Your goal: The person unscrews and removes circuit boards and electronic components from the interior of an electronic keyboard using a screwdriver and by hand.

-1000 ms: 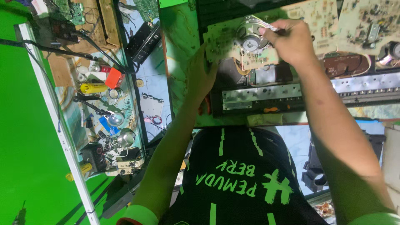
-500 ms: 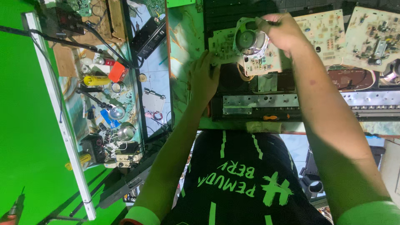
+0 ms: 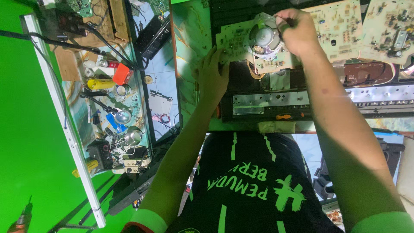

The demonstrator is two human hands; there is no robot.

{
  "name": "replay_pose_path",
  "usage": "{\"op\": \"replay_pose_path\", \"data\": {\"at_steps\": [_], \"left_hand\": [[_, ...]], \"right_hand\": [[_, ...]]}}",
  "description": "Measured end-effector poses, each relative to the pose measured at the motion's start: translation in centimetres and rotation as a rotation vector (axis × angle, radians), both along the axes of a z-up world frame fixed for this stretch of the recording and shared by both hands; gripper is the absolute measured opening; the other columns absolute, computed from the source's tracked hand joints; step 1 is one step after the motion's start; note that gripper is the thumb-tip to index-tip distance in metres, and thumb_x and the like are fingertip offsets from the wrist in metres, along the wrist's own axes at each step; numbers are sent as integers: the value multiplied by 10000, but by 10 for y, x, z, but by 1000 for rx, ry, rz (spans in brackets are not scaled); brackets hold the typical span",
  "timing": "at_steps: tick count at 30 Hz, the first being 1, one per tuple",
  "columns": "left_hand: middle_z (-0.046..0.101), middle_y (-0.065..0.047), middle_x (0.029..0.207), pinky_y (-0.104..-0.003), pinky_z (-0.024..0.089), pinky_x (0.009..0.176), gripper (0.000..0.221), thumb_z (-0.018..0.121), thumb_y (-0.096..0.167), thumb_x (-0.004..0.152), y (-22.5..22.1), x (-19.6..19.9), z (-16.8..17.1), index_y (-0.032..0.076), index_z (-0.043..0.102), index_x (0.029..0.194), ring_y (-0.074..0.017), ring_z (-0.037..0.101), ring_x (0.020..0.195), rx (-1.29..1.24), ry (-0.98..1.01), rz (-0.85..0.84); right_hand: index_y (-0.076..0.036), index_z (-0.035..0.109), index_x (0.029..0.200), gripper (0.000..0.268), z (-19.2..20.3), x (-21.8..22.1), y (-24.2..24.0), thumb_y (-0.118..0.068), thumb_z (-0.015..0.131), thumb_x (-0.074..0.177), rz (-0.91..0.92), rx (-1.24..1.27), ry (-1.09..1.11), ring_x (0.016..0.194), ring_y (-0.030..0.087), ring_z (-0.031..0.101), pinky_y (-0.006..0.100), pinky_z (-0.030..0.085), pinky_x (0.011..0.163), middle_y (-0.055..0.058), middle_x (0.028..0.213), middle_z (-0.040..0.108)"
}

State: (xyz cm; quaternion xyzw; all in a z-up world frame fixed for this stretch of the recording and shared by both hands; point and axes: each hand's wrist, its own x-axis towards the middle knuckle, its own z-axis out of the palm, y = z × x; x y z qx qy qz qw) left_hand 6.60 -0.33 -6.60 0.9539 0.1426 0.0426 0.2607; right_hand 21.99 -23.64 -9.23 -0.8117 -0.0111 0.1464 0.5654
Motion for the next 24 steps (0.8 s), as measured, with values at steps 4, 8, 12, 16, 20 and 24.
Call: {"op": "replay_pose_path", "data": {"at_steps": [4,8,12,16,20,24], "left_hand": [[545,-10,1516,-657,239,1108,478,681,364,944,1,1,0,236,590,1395,-312,465,1394,40,6,3],[543,3,1520,-633,266,1106,464,676,373,953,3,0,-3,254,591,1394,-302,470,1392,65,-12,-9],[540,-9,1507,-641,259,1094,484,692,390,945,4,-1,-7,242,590,1394,-316,457,1390,93,-34,-14],[556,17,1498,-633,265,1093,483,699,390,927,5,0,-9,257,597,1380,-301,468,1386,94,-13,0],[554,15,1500,-628,271,1104,500,704,380,919,6,1,-8,250,595,1389,-302,472,1386,108,-21,-24],[560,7,1484,-658,252,1068,495,716,387,901,7,2,-8,247,607,1363,-300,482,1367,131,-16,-21]], "right_hand": [[-37,725,1127,118,2,-9,0,-88,623,1098,-119,188,-22,867,79,620,235,505,784,13,989,714],[-48,719,1122,143,12,-20,4,-101,587,1105,-165,202,-13,876,70,625,226,512,797,-10,988,716],[-49,719,1141,175,13,-20,19,-113,558,1117,-77,208,33,865,77,601,239,506,803,-1,976,700],[-47,741,1130,151,2,-8,37,-109,614,1077,-21,83,-49,852,129,639,273,525,772,50,968,723],[-46,759,1128,125,-3,0,48,-78,662,1057,99,-166,-294,929,278,699,368,539,861,147,1027,747],[-80,784,1119,242,8,-6,39,-27,681,906,89,-510,-875,1043,407,658,450,509,952,199,1136,722]]}}
